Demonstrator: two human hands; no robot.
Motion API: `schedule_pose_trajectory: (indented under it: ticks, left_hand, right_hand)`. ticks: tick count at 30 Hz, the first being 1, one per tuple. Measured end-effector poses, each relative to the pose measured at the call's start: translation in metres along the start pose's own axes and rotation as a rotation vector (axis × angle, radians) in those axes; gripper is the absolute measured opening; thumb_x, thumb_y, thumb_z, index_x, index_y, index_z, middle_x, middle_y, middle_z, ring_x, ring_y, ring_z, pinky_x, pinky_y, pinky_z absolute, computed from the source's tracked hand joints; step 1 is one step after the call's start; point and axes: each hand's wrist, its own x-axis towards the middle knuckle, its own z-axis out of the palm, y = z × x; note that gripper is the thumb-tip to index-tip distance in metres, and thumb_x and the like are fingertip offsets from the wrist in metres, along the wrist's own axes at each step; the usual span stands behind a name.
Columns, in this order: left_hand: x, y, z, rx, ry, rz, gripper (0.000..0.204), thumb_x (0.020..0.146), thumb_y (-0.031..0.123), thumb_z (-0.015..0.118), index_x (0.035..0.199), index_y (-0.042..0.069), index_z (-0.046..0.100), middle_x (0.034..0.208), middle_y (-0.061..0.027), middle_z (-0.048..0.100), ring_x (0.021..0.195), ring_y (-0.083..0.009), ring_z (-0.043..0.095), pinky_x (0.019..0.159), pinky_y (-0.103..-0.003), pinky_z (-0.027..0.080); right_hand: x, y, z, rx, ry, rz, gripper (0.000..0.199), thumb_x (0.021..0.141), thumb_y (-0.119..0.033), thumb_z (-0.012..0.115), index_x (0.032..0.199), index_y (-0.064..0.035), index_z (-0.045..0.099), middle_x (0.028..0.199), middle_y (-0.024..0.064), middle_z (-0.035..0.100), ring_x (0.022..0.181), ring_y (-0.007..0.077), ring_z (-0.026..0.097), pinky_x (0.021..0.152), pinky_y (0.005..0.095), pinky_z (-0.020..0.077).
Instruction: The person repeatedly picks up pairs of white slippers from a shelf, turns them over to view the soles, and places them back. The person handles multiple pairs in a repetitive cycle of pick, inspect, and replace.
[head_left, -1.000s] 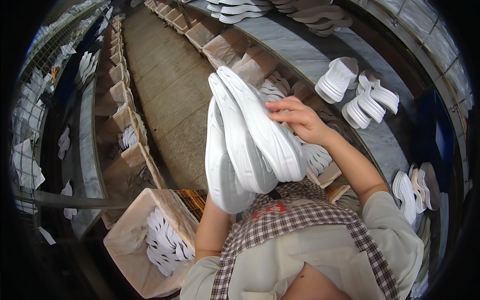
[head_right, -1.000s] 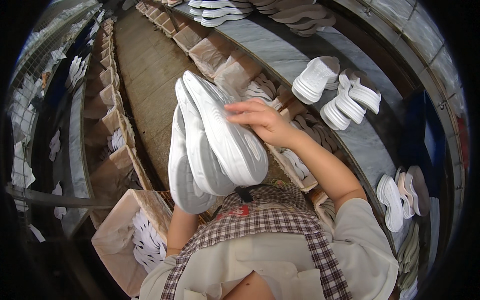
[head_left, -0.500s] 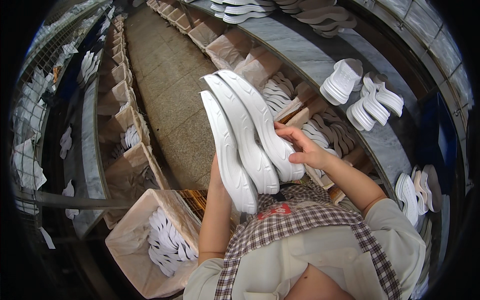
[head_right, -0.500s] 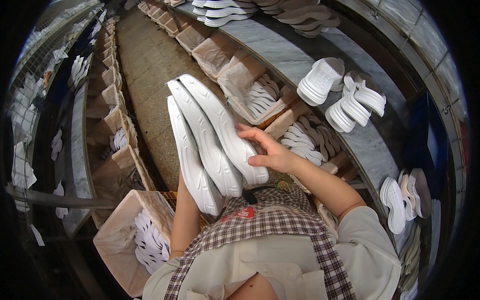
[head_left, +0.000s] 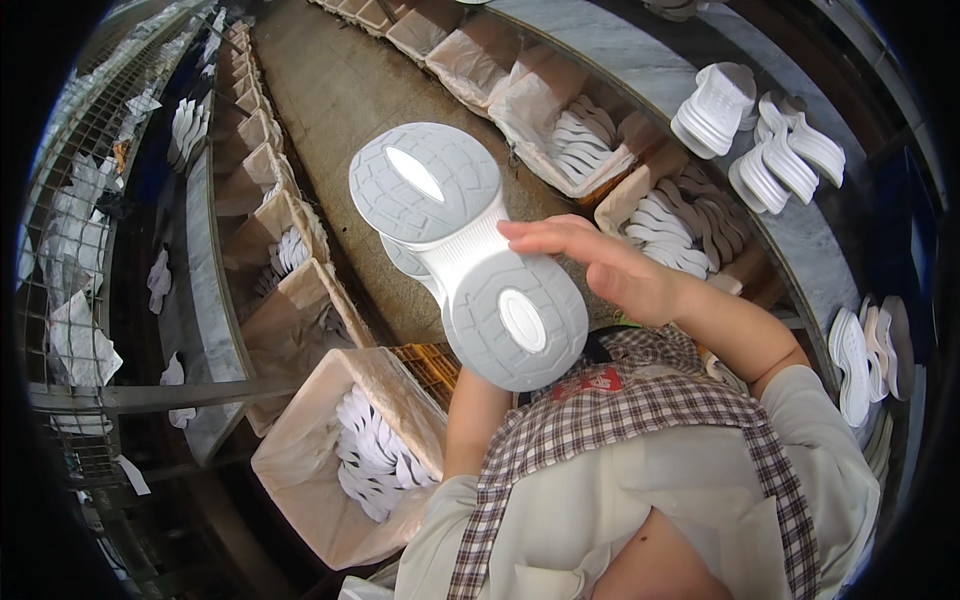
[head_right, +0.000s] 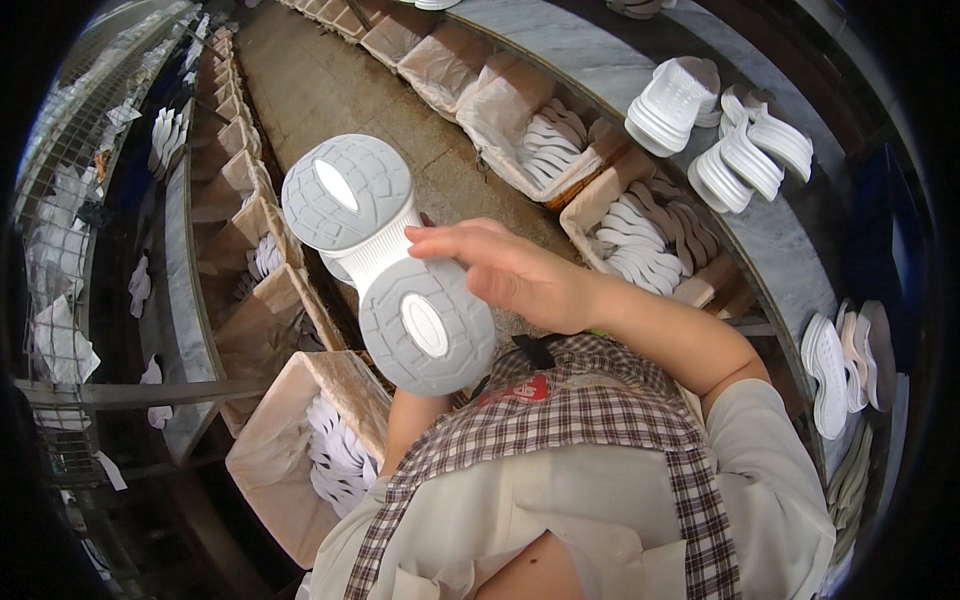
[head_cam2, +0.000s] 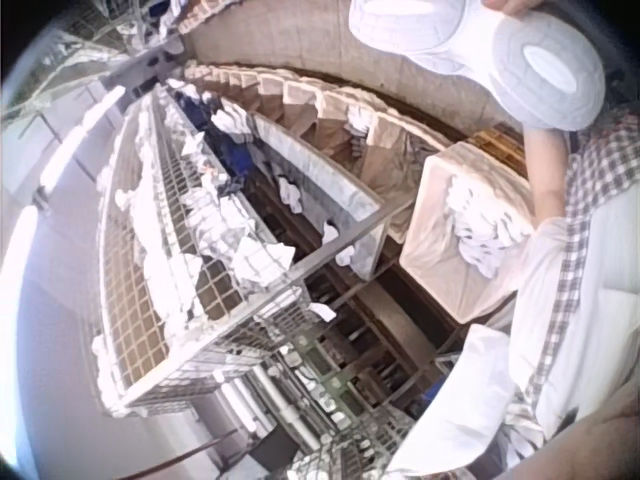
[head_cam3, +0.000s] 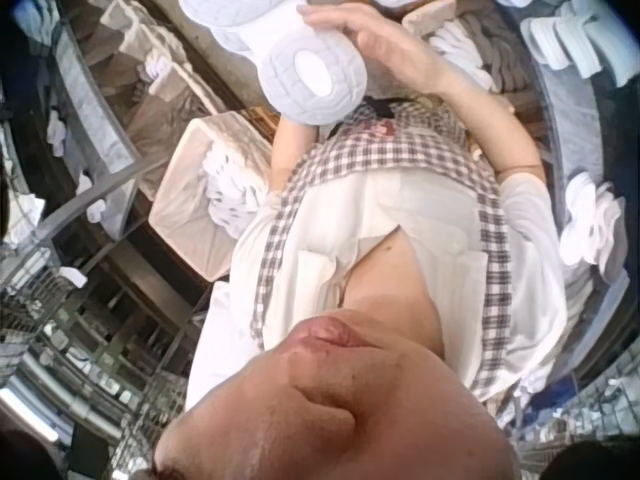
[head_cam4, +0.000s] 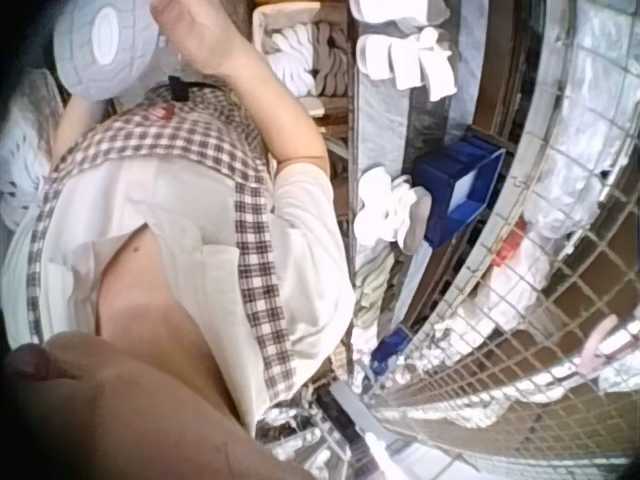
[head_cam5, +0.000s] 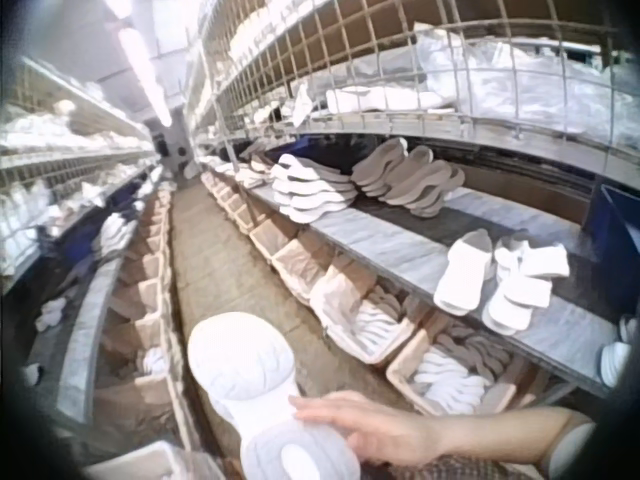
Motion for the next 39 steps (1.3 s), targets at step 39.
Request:
schedule_pose_trajectory:
  ticks: [39]
  left_hand:
    - [0.034, 0.004, 0.036, -0.389, -0.461, -0.166, 0.059, 0.087, 0.033, 0.06, 0.139, 0.013, 0.039, 0.139, -0.0132, 0.044, 0.104, -0.0279, 0.054, 0.089, -0.041, 0.04]
  right_hand:
    - [-0.084, 0.092, -0.228, 1.662, 1.011, -0.192, 0.091, 0.09, -0.065, 0.032, 0.14, 0.0086, 0.014, 0.145, 0.0279, 0.022, 0.121, 0.0401, 0.045, 0.092, 0.0424, 0.0507]
